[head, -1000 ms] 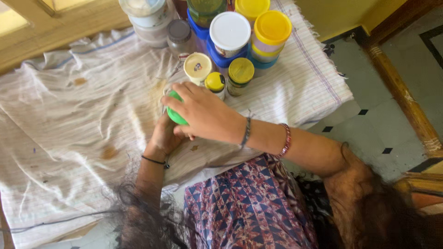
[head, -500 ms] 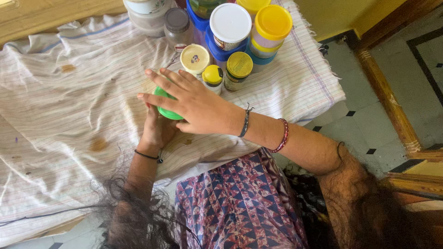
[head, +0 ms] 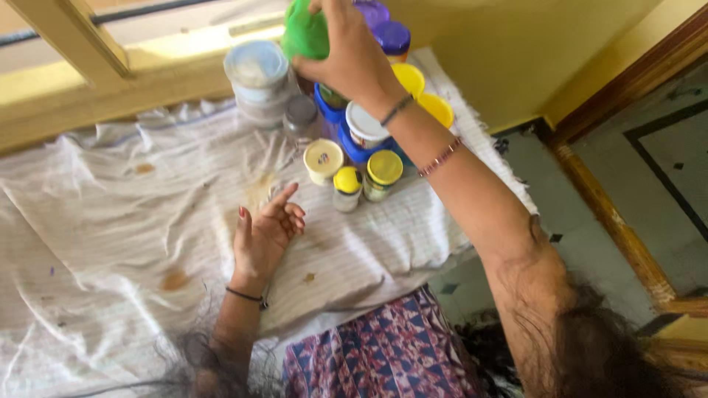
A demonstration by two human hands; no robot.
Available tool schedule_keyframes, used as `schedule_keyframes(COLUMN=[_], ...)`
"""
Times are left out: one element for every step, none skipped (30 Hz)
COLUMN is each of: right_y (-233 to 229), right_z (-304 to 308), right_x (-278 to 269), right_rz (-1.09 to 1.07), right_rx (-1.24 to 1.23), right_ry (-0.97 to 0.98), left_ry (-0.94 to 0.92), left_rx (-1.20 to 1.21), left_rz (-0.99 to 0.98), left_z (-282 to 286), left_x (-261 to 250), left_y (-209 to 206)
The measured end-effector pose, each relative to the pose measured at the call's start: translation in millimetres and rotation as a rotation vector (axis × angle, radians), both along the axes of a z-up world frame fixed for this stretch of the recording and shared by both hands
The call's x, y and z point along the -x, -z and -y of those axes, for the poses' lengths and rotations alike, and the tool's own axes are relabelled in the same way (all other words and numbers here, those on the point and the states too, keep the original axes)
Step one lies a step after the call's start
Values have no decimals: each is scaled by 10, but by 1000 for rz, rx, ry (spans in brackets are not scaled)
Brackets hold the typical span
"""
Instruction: The person opens and closes various plastic containers and jars on a table, then rearranges them into a more organized layout. The person handles multiple containers with different colored lids, including yellow, blue, green, and pink, and moves them around the table surface.
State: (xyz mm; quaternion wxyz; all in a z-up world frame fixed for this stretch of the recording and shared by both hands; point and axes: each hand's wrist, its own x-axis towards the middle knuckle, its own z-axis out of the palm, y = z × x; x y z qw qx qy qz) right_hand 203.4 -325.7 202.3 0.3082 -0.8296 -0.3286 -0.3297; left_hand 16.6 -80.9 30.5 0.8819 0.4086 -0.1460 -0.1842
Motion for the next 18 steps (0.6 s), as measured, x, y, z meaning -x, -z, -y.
schedule_keyframes(right_y=[11,44,93,183,262,347,420,492,528,551,560,518,437,346,265,167,65,-33], right_z=[49,94,107,86,69,44,14,-21,-52,-79,-106,-105,-95,-61,-51,-37,-18,16], right_x=[-225,-429,-620,-772,-912,-1024,-1119,-1185,-1232,-1259,-1263,-1254,-1236,-1177,-1080,-966,-832,-673], right_rz=[-1,-5,12,21,31,-11,-53,-101,-74,-50,-26,-13,-1,13,-59,-131,-202,-278], right_rx=[6,9,14,18,22,34,46,60,72,84,96,122,148,174,153,130,105,36], right_ry=[58,117,146,175,203,235,266,294,295,295,294,261,226,201,221,245,269,244], left_ry=[-2,-3,16,34,52,51,49,45,52,57,63,56,50,52,38,27,16,15], left_rx=[8,15,17,17,17,13,8,4,8,12,15,12,9,7,-14,-37,-60,-56], left_rz=[-2,-7,4,7,10,10,9,4,4,3,2,0,-3,-1,3,7,12,11], left_z=[15,22,30,30,30,30,30,27,23,22,16,20,21,24,20,17,16,13], left_x=[-12,-27,-51,-45,-55,-49,-57,-49,-55,-51,-42,-35,-20,-31,-35,-32,-30,-25], left_y=[-18,-37,-56,-71,-85,-94,-102,-106,-112,-115,-120,-125,-131,-138,-146,-156,-162,-156])
